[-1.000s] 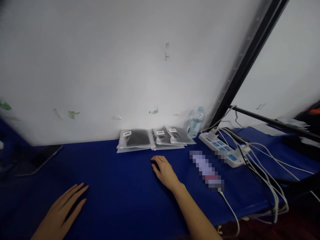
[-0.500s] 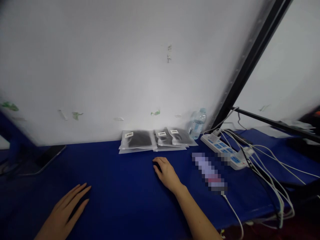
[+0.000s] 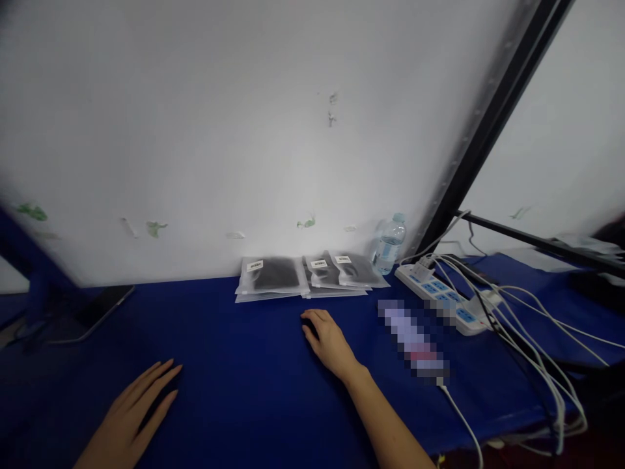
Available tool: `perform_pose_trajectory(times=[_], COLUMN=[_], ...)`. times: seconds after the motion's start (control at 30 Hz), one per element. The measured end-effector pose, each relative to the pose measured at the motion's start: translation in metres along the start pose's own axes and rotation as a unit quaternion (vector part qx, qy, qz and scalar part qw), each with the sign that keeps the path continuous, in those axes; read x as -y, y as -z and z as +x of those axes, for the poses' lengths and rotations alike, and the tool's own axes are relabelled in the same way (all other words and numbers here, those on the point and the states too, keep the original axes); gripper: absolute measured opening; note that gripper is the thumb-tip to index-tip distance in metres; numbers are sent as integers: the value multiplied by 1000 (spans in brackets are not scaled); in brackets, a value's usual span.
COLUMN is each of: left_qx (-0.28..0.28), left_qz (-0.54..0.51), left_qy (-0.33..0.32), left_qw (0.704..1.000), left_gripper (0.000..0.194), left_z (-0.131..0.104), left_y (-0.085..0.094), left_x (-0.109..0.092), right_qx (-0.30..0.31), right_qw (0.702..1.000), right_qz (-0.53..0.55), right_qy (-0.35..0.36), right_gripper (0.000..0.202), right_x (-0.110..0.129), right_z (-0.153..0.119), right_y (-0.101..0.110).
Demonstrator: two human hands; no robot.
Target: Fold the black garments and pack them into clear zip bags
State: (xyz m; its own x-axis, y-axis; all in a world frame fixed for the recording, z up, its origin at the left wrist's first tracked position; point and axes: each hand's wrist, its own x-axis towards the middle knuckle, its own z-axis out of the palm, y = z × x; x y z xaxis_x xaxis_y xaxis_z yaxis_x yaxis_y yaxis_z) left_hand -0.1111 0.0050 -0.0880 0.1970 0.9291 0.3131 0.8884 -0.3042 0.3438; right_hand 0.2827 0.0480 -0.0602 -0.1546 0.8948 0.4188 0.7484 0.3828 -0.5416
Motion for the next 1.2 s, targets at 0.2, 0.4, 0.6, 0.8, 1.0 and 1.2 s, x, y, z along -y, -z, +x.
perform_pose_trajectory(times=[0.2, 0.4, 0.6, 0.8, 1.0, 1.2], left_qx=[1, -2, 0, -4, -2, 6], left_qz=[1, 1, 4, 4, 3, 5], left_qy=[-7, 0, -4, -12, -5, -2], left_qw=[1000, 1000, 1000, 1000, 1000, 1000], left_gripper=[43, 44, 43, 43, 44, 44], left_z=[-1, -1, -2, -1, 0, 0], left_y=[-1, -1, -2, -5, -3, -2], left_x=[1, 1, 2, 4, 2, 1], right_qx=[0, 4, 1, -1, 5, 1], right_qw=[1000, 1000, 1000, 1000, 1000, 1000], right_qz=[2, -2, -4, -4, -5, -7], right_qy=[-4, -4, -2, -3, -6, -1], right_gripper=[23, 23, 23, 23, 23, 23], right_x=[0, 3, 4, 1, 1, -1], right_z=[-1, 0, 0, -1, -1, 0], right_y=[1, 3, 3, 0, 1, 0])
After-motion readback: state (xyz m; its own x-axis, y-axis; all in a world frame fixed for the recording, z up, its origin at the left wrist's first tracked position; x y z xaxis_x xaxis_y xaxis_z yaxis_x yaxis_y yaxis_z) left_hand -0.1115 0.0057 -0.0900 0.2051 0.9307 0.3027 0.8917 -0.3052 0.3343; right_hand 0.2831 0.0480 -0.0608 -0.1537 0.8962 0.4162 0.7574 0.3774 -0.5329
